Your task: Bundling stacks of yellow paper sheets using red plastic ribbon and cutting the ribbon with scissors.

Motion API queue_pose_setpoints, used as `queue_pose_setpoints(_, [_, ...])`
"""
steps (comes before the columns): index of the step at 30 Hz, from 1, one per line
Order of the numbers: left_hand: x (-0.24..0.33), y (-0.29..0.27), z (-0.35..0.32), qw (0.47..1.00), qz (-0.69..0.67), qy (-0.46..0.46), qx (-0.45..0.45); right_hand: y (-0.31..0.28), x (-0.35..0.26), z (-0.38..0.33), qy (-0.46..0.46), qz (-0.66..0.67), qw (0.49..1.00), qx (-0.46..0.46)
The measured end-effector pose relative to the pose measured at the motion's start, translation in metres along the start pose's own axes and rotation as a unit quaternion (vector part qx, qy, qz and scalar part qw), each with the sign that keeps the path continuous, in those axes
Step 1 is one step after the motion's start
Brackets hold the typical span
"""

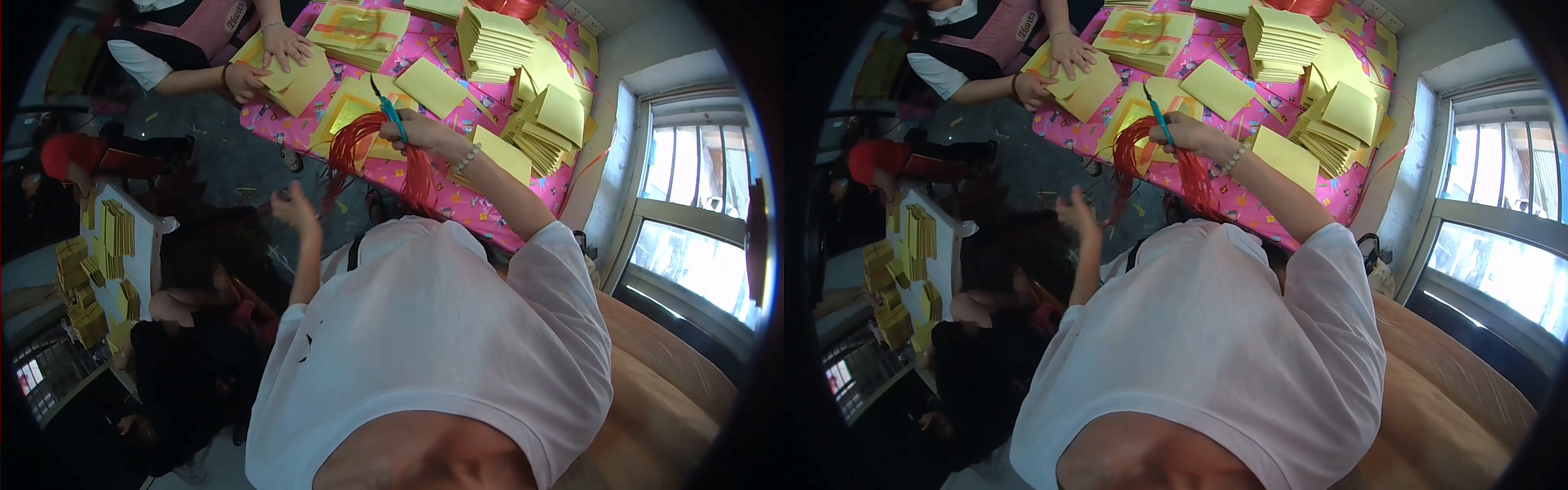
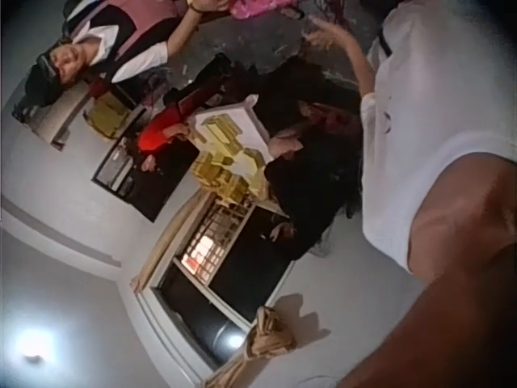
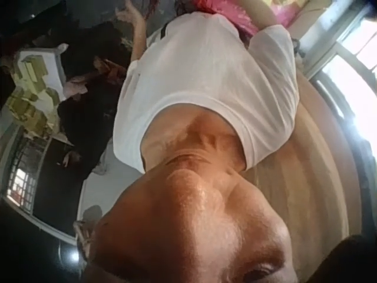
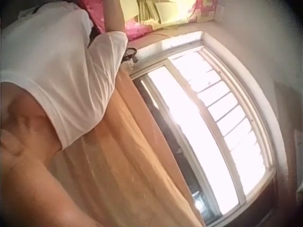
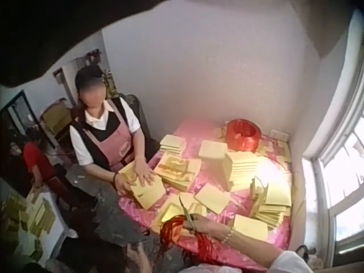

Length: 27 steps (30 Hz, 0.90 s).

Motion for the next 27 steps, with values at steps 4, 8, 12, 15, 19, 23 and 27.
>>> queue_pose_setpoints(4, [0.095,0.095,-0.102,0.838,-0.269,0.205,-0.427,0.015,-0.002,0.024,-0.006,-0.035,0.999,0.006])
queue_pose_setpoints(8, [0.127,0.130,-0.144,0.806,-0.233,0.236,-0.490,0.043,-0.023,0.019,-0.005,-0.093,0.995,0.029])
queue_pose_setpoints(12, [0.117,0.146,-0.154,0.768,-0.293,0.084,-0.563,0.047,-0.026,0.020,-0.002,-0.152,0.988,0.014])
queue_pose_setpoints(15, [0.110,0.139,-0.152,0.820,-0.196,0.092,-0.530,0.025,-0.031,0.025,-0.059,-0.310,0.947,0.058])
queue_pose_setpoints(19, [0.119,0.120,-0.155,0.774,-0.286,-0.039,-0.564,-0.008,-0.041,0.004,-0.038,-0.344,0.921,0.177])
queue_pose_setpoints(23, [0.142,0.094,-0.146,0.715,-0.381,-0.116,-0.575,-0.032,-0.029,-0.014,-0.112,-0.163,0.958,0.207])
queue_pose_setpoints(27, [0.161,0.076,-0.124,0.598,-0.480,-0.163,-0.620,-0.062,0.012,-0.022,-0.131,0.048,0.956,0.258])
Point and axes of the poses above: each hand's wrist, its own z-axis towards the middle knuckle, its own y-axis out of the palm, x = y × z, the point moved 9 cm from there along z, towards the middle knuckle, and after that the axes turned 8 degrees about -x, right-handed, at the moved point
